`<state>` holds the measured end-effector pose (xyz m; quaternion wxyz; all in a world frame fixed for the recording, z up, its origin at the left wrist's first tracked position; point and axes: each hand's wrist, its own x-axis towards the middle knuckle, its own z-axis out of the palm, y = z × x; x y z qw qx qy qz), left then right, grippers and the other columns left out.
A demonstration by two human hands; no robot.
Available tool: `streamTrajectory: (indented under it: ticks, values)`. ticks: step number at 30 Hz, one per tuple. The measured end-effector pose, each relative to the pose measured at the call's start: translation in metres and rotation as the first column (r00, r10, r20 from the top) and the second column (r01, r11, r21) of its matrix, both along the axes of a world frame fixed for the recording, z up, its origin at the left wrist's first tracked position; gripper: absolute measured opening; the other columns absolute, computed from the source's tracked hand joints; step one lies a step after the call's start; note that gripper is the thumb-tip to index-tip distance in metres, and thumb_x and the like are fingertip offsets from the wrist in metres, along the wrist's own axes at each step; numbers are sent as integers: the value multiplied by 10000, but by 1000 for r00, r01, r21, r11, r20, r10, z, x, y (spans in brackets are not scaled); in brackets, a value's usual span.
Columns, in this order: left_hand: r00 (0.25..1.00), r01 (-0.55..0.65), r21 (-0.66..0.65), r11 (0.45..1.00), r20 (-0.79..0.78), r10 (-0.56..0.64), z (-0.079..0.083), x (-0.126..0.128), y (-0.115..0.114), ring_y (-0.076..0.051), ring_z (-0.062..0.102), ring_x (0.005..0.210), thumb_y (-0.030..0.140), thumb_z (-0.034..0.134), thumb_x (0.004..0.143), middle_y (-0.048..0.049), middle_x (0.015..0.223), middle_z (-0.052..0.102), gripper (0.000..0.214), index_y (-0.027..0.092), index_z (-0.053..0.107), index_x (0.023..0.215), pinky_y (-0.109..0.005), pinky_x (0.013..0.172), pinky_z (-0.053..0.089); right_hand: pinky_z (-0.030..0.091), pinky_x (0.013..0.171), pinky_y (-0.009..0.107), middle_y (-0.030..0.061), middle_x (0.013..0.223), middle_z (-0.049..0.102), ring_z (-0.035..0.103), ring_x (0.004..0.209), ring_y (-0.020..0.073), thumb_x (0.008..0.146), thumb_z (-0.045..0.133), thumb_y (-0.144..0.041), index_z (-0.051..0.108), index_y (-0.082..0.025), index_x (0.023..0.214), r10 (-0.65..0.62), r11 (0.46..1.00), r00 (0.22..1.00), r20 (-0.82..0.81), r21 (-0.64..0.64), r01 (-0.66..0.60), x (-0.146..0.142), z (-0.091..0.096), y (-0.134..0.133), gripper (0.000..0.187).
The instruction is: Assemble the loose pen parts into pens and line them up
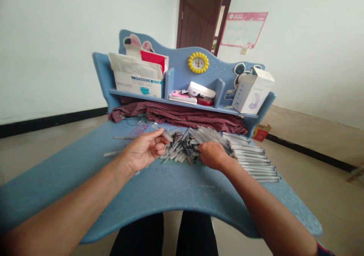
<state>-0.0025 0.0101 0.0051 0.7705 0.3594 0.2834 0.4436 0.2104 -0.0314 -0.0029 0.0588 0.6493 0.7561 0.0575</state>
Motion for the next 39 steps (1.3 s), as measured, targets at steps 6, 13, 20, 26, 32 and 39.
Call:
streamTrajectory:
  ticks: [6, 13, 20, 26, 32, 39]
  values:
    - [1000, 0, 22, 1000, -31, 0, 1, -1, -1, -51, 444, 334, 183, 507, 857, -55, 539, 612, 247, 80, 566, 641, -168, 350, 354, 372, 605, 283, 97, 765, 671, 618, 726, 220, 724, 492, -159, 670, -182, 805, 29, 999, 999, -42, 48, -27, -6, -3, 0, 197]
    - [998, 11, 42, 999, -57, -9, -3, -2, 1, -58, 466, 346, 200, 532, 842, -58, 559, 622, 229, 89, 582, 648, -171, 356, 366, 366, 523, 214, -10, 587, 590, 542, 556, 112, 678, 499, -143, 583, -166, 691, 128, 991, 773, -622, 106, -79, -9, -2, -4, 88]
    - [996, 13, 70, 997, -85, -7, -7, -1, 1, -61, 470, 339, 209, 545, 832, -58, 553, 626, 227, 90, 601, 648, -176, 355, 377, 381, 453, 197, -38, 487, 539, 483, 435, 75, 667, 620, -265, 603, -134, 679, 38, 993, 304, -952, 1, -122, -22, 8, -10, 133]
    - [994, 23, 95, 995, -106, -13, -9, -1, 0, -66, 482, 341, 228, 535, 839, -51, 553, 621, 251, 83, 613, 649, -178, 357, 384, 370, 418, 199, -49, 503, 529, 471, 417, 76, 658, 699, -348, 608, -134, 831, 128, 987, 221, -967, 103, -122, -39, 11, -16, 289]
    - [991, 29, 120, 992, -132, -13, -13, -2, 2, -67, 489, 356, 250, 585, 804, -49, 565, 618, 213, 83, 623, 676, -171, 363, 384, 389, 452, 203, -53, 555, 578, 507, 456, 87, 699, 683, -316, 514, -183, 907, 257, 964, 287, -923, 222, -149, -49, 2, -16, 299]
    - [981, 43, 167, 985, -194, -10, -14, 0, -2, -77, 488, 362, 252, 581, 798, -54, 567, 619, 224, 91, 606, 644, -188, 369, 384, 376, 479, 205, -70, 558, 547, 489, 464, 80, 734, 650, -296, 482, -198, 941, 309, 951, 380, -872, 270, -154, -50, -1, -16, 284]
